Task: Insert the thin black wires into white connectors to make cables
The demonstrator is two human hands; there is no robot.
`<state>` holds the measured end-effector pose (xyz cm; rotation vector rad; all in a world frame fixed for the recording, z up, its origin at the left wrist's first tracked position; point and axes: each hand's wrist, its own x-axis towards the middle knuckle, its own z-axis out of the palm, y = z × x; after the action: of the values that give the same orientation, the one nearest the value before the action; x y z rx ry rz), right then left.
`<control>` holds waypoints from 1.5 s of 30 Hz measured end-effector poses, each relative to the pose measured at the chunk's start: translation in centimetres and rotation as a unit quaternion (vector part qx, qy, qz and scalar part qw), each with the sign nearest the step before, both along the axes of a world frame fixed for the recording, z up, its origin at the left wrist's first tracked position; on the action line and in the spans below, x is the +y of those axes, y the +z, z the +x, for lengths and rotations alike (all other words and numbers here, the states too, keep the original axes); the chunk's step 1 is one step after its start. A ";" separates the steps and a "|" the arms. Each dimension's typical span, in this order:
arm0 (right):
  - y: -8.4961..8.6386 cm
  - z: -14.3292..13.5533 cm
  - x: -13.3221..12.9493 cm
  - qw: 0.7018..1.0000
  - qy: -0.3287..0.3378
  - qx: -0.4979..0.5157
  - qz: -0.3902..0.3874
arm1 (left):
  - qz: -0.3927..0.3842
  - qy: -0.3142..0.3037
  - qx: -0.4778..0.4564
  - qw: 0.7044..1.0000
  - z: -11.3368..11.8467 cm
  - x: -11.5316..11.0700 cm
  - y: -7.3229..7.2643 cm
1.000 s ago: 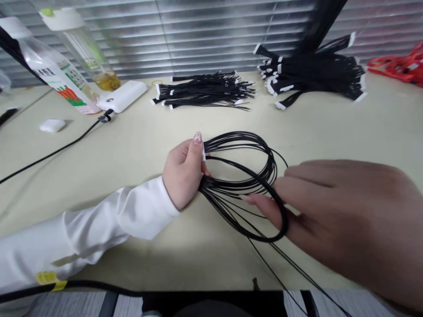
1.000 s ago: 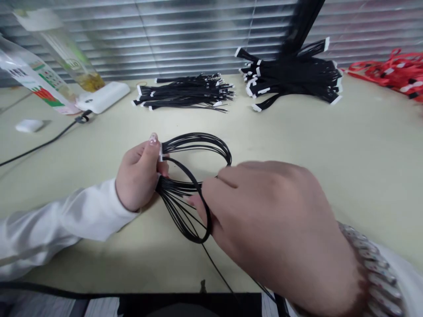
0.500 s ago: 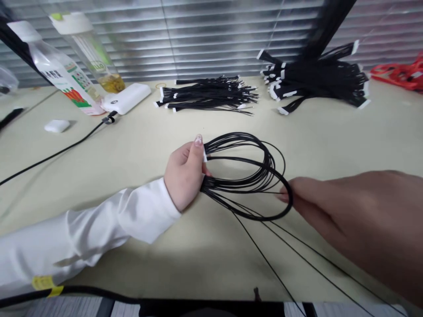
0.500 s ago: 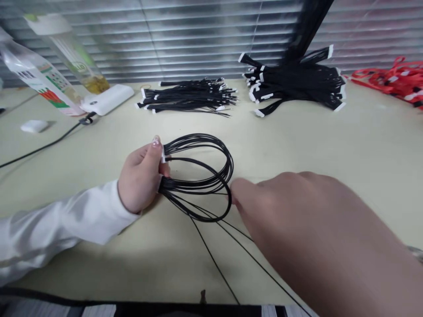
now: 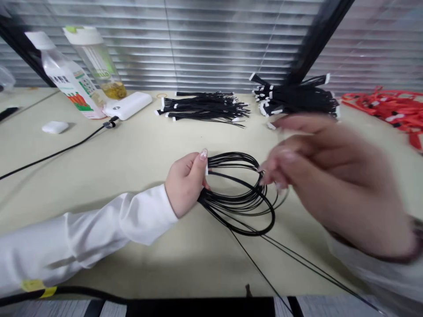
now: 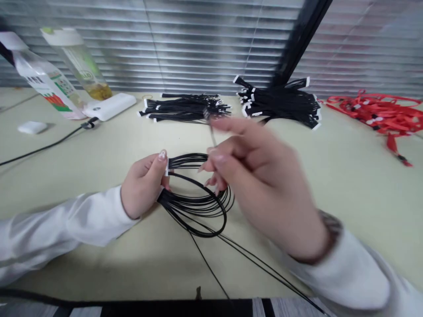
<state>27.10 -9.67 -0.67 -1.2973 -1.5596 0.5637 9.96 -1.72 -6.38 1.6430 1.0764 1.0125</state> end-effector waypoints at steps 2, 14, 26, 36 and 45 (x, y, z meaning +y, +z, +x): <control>-0.6 -0.7 1.0 0.997 0.021 -0.072 -0.028 | 0.011 -0.011 0.015 1.000 -0.2 -0.1 0.2; -3.3 -0.9 1.8 0.968 0.046 -0.247 0.015 | 0.052 -0.073 0.078 0.993 -0.2 -0.5 0.5; -3.3 -1.3 2.1 0.945 0.067 -0.317 0.039 | 0.064 -0.083 0.101 0.989 0.0 -0.5 0.6; -0.3 0.3 0.5 0.935 0.013 -0.351 0.046 | 0.045 0.038 0.065 0.996 0.0 1.5 0.4; -3.9 -1.4 1.6 0.929 0.183 -0.250 -0.204 | 0.035 0.045 0.056 0.997 0.1 1.9 0.1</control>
<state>25.71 -8.08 -4.57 -1.5478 -2.2216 0.8750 10.06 0.17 -6.25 1.7380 1.2109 1.0377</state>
